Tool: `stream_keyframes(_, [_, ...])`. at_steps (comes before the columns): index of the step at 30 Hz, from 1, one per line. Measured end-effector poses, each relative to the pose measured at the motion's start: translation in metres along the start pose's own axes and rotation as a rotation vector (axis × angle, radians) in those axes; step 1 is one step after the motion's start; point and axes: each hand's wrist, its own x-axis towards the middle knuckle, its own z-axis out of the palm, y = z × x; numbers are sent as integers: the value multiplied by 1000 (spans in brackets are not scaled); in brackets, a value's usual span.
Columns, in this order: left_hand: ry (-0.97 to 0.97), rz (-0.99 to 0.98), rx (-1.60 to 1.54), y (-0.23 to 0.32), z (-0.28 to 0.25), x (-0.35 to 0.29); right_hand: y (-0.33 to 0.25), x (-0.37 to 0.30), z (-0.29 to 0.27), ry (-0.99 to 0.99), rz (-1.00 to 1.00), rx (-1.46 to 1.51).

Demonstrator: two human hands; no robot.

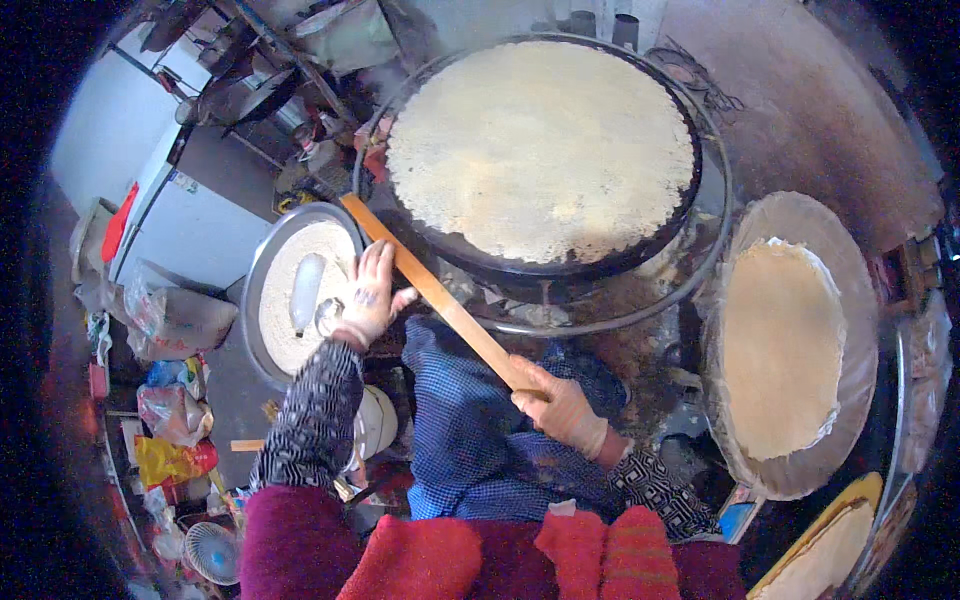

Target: The person spreads batter on a large round griddle with a wooden tool, flips the thin cooked sheet using a scraper and their hands, and removes it to a side table.

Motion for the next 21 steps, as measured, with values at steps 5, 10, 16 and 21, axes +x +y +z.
stream_keyframes(5, [40, -1, -37, 11, 8, -24, -6, -3, -22, 212, -229, -468])
stream_keyframes(10, [-218, 86, 70, 26, 56, -21, 7, 5, -25, 135, -86, -255])
stream_keyframes(16, [-260, -48, -3, 121, 63, -28, -14, -32, 6, 61, 98, 18])
stream_keyframes(21, [110, 217, -532, 208, 22, -41, 35, -107, -28, 383, -102, -85])
